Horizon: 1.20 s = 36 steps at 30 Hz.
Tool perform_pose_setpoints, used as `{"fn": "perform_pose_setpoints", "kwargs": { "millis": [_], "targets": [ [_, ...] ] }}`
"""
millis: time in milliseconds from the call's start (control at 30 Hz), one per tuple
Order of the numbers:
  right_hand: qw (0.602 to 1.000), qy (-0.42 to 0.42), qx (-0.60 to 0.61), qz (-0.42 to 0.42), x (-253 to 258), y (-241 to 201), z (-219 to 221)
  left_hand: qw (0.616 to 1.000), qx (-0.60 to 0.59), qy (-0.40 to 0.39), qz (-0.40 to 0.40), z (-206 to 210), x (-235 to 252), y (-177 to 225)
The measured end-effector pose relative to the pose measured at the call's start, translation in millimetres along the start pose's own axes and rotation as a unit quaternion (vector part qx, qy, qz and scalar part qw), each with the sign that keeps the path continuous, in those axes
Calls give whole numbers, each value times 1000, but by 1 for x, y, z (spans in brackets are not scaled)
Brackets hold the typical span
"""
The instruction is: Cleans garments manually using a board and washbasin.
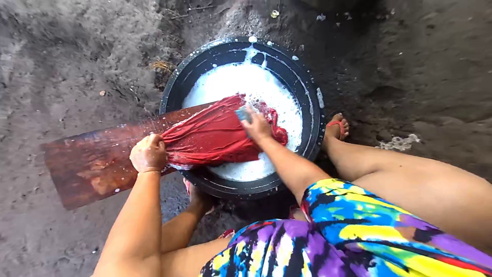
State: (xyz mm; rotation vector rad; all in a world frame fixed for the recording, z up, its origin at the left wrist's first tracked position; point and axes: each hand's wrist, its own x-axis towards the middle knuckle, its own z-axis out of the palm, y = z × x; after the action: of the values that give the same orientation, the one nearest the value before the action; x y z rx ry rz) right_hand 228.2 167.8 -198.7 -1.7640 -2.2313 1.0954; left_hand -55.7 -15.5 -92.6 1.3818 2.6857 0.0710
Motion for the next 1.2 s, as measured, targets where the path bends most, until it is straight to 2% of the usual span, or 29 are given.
{"fn": "perform_pose_setpoints", "kwargs": {
  "millis": [67, 100, 167, 200, 267, 333, 367, 433, 533, 567, 600, 667, 733, 767, 833, 867, 967, 1033, 1067, 1100, 1133, 1200],
  "targets": [
    [995, 6, 13, 95, 19, 25, -20, 999, 14, -31, -33, -7, 0, 5],
    [992, 6, 58, 115, 22, 22, -29, 997, 19, -54, -53, -12, 5, 9],
    [970, -15, 219, 101, 17, -3, -43, 992, -25, -107, -63, -28, 13, 22],
    [947, -45, 311, 62, 9, -21, -46, 988, -76, -132, -40, -38, 14, 32],
    [877, -129, 457, -65, -7, -60, -55, 973, -170, -145, 56, -62, 17, 61],
    [801, -210, 533, -172, -23, -100, -67, 952, -246, -134, 124, -93, 16, 99],
    [781, -234, 540, -207, -31, -118, -78, 939, -290, -119, 143, -107, 16, 115],
    [790, -242, 504, -250, -44, -146, -104, 891, -427, -69, 139, -120, 14, 132],
    [844, -152, 429, -283, -56, -165, -142, 755, -642, -10, 131, -102, 4, 141],
    [849, -121, 427, -286, -62, -170, -154, 728, -672, -18, 137, -86, -1, 145],
    [849, -101, 432, -287, -69, -174, -165, 723, -675, -46, 140, -67, -9, 151],
    [842, -70, 448, -291, -85, -182, -190, 754, -627, -161, 109, -36, -34, 168],
    [833, -25, 459, -308, -99, -188, -219, 822, -493, -271, 95, 3, -44, 179],
    [825, 1, 470, -313, -104, -190, -235, 839, -438, -308, 101, 20, -49, 182],
    [798, 45, 506, -324, -108, -191, -268, 852, -382, -338, 116, 38, -55, 176],
    [785, 70, 522, -326, -107, -191, -285, 846, -391, -340, 126, 40, -56, 167],
    [775, 159, 538, -291, -86, -170, -322, 799, -523, -281, 91, 29, -59, 123],
    [802, 172, 522, -235, -62, -138, -325, 772, -601, -207, 18, 1, -55, 94],
    [827, 160, 505, -190, -48, -117, -316, 775, -611, -161, -16, -13, -48, 81],
    [856, 139, 478, -136, -32, -93, -299, 796, -592, -118, -42, -26, -41, 68],
    [886, 111, 442, -80, -15, -66, -272, 835, -539, -88, -63, -35, -32, 56],
    [943, 59, 325, 35, 17, -7, -207, 924, -364, -69, -95, -42, -17, 45]
  ]
}}
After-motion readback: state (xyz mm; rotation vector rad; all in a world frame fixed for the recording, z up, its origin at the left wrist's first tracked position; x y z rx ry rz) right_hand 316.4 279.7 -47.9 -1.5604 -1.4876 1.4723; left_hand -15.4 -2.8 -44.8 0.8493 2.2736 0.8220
